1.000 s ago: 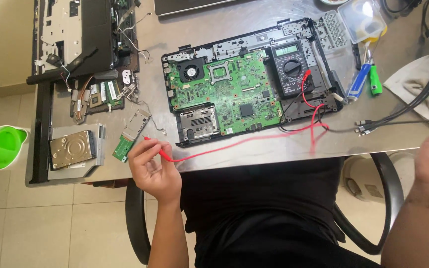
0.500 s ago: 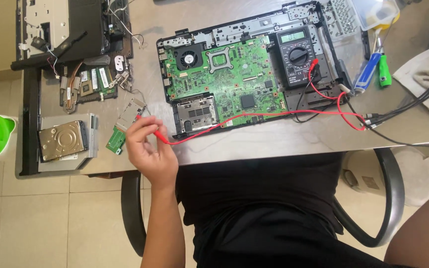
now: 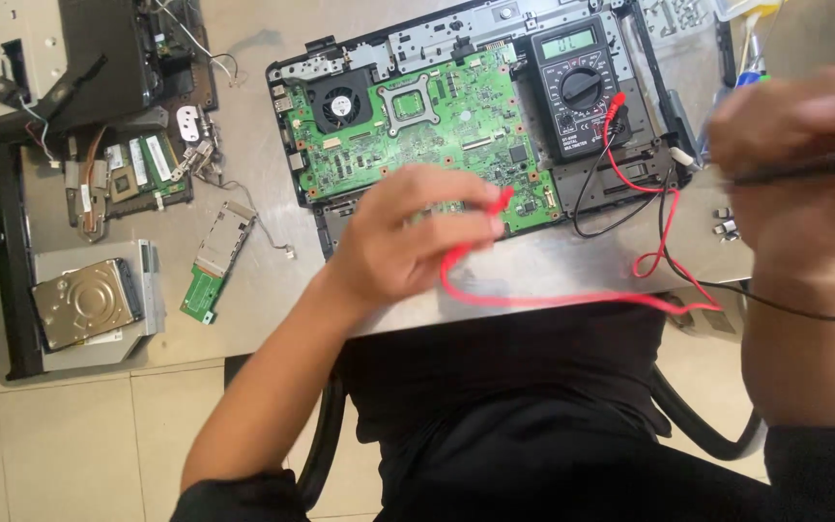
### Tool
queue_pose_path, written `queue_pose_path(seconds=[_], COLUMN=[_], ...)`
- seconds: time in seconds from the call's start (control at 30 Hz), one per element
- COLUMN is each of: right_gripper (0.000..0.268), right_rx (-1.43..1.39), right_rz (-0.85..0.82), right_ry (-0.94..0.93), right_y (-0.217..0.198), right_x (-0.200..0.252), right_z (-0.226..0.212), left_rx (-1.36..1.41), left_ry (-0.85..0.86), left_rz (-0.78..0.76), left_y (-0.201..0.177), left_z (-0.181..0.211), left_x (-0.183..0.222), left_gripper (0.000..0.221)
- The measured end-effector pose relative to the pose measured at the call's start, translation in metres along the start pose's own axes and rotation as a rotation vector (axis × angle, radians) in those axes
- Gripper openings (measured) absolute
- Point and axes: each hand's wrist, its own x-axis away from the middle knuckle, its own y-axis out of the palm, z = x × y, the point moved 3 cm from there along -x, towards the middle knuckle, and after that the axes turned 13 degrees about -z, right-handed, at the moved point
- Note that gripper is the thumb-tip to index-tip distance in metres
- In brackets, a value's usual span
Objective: Diagnosing a laptop motherboard using a digital multimeter to test circuit points
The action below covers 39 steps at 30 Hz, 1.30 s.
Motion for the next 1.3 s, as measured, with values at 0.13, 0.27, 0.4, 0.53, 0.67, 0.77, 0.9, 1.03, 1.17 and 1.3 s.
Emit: queue_pose_path(seconds=[0.13, 0.27, 0.4, 0.53, 0.67, 0.77, 0.9, 1.03, 1.17, 1.3], right_gripper=[0.041, 0.015, 0.015, 0.01, 0.007, 0.003, 0.018, 0.028, 0.03, 0.026], right_rx=[-0.08, -0.205, -0.247, 0.054, 0.265, 0.205, 0.144, 0.207, 0.216, 0.256], right_rz=[-0.191, -0.183, -0.293, -0.41, -0.546, -0.575, -0.709, -0.697, -0.756, -0.735], right_ry=[0.101, 0.189, 0.347, 0.234, 0.114, 0.193, 0.051, -0.028, -0.081, -0.102], right_y=[0.054, 0.077, 0.084, 0.073, 0.072, 0.085, 0.086, 0.093, 0.094, 0.096], right_x=[-0.074, -0.095, -0.087, -0.083, -0.067, -0.074, -0.07, -0.071, -0.073, -0.07], right_z=[-0.013, 0.028, 0.029, 0.026, 0.034, 0.028, 0.039, 0.044, 0.045, 0.043], left_rx=[0.346, 0.405, 0.53, 0.633, 0.69, 0.632, 0.572, 0.682, 0.873, 0.715], left_ry=[-0.119, -0.18, -0.249, -0.306, -0.378, -0.404, -0.384, -0.267, -0.398, -0.382], left_rz=[-0.052, -0.003, -0.098, -0.192, -0.123, -0.093, -0.071, -0.163, -0.241, -0.302], left_y=[-0.007, 0.001, 0.004, 0.007, 0.004, 0.001, 0.003, 0.004, 0.01, 0.014], left_z=[-0.045, -0.067, -0.072, -0.075, -0.08, -0.08, -0.075, -0.07, -0.065, -0.063], left_x=[-0.016, -0.002, 0.011, 0.009, 0.01, 0.009, 0.003, -0.006, -0.009, 0.005], left_gripper=[0.012, 0.01, 0.005, 0.012, 0.01, 0.007, 0.008, 0.016, 0.007, 0.015])
